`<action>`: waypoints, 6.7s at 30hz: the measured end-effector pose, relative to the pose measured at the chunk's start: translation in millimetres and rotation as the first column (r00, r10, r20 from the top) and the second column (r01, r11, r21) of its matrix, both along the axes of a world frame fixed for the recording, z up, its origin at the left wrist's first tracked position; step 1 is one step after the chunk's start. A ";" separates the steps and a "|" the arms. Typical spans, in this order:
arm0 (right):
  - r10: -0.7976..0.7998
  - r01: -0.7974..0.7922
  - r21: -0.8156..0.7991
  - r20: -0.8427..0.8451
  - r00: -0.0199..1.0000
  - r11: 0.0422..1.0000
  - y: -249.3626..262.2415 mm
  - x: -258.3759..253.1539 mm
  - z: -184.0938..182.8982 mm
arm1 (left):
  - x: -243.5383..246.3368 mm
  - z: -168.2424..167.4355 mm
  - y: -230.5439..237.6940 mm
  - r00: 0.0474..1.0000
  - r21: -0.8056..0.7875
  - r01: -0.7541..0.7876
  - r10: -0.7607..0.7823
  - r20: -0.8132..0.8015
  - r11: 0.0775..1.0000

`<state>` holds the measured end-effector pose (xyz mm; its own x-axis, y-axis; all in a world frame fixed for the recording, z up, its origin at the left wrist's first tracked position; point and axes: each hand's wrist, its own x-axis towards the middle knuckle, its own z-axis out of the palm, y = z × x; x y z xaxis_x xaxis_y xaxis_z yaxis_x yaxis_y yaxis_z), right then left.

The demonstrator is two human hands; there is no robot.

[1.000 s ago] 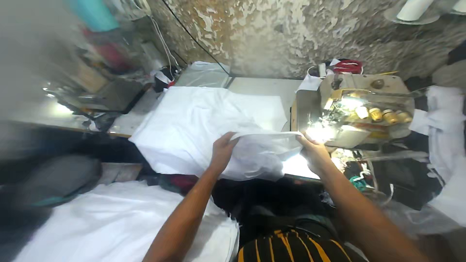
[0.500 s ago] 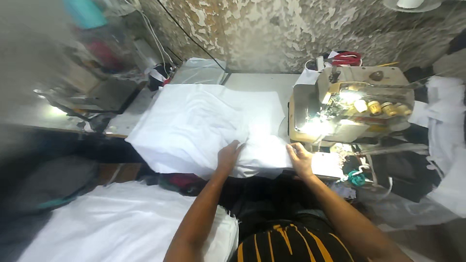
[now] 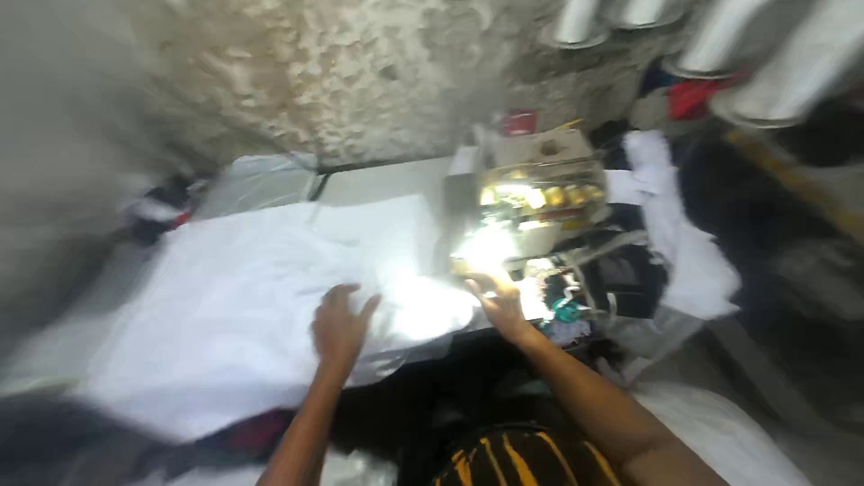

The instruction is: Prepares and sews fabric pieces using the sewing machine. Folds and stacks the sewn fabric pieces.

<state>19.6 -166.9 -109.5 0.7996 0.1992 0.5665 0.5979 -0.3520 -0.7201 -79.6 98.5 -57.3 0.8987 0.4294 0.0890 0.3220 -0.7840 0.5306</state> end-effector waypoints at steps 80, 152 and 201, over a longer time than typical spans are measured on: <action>0.307 -0.259 0.204 -0.255 0.917 0.944 -59.2 -70.2 97.3 | -14.7 87.1 -95.2 0.847 -0.470 0.532 -0.449 0.285 0.705; 0.437 -0.395 0.188 -0.361 0.824 0.899 -65.7 -70.2 94.3 | -32.2 64.6 -133.2 0.675 0.208 0.640 -0.671 0.308 0.740; 0.926 -0.179 0.909 -0.363 0.102 0.376 -135.8 -37.5 76.1 | -23.0 105.8 -87.9 0.913 -0.914 0.404 -0.060 0.402 0.020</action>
